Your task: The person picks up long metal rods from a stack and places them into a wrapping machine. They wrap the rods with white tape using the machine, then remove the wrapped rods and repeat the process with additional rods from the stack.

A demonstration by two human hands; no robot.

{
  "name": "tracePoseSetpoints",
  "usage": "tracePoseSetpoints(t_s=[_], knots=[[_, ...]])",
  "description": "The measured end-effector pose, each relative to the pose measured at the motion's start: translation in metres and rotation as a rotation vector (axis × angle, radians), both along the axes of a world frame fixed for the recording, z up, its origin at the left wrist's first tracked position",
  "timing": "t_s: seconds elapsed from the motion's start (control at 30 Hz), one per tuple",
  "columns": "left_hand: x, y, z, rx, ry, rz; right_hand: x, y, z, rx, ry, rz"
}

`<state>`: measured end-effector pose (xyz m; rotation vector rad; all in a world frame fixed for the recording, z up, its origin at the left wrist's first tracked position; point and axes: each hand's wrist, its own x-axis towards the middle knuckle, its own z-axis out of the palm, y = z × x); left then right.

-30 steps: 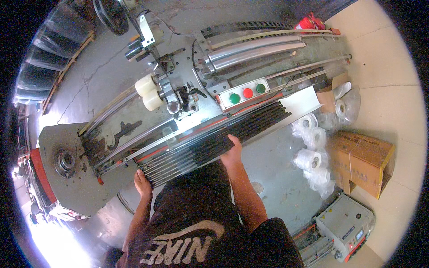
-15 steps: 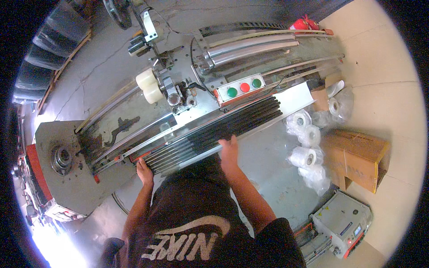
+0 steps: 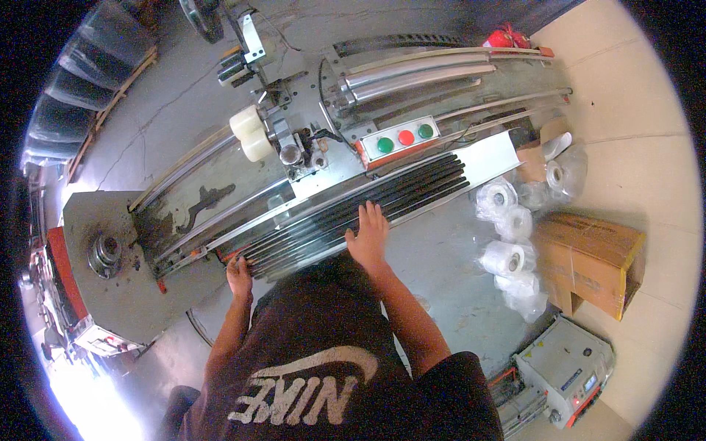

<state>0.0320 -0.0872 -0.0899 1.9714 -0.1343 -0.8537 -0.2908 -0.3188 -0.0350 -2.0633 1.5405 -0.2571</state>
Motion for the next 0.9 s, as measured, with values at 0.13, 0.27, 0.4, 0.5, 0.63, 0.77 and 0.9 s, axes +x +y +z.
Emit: tracePoseSetpoints(t_s=[0.13, 0.27, 0.4, 0.5, 0.63, 0.77, 0.9], knots=[[0.013, -0.008, -0.001, -0.021, 0.122, 0.032, -0.004, -0.003, -0.006, 0.027, -0.094, 0.004], [0.016, -0.002, -0.016, 0.103, 0.149, 0.073, -0.006, -0.003, -0.008, 0.011, -0.050, 0.054], [0.015, -0.007, -0.014, 0.151, 0.122, 0.035, -0.011, -0.004, -0.017, -0.036, -0.077, 0.058], [0.005, -0.013, -0.002, 0.101, 0.215, 0.180, -0.018, -0.006, -0.015, -0.012, -0.110, 0.024], [0.014, 0.006, -0.010, 0.164, 0.015, 0.008, -0.018, -0.002, -0.013, -0.070, -0.030, 0.043], [0.007, -0.008, 0.008, 0.165, 0.293, 0.283, -0.018, 0.004, -0.009, -0.145, -0.025, 0.057], [0.018, -0.029, 0.042, 0.275, 0.504, 0.276, -0.014, -0.005, -0.003, -0.104, 0.001, -0.050]])
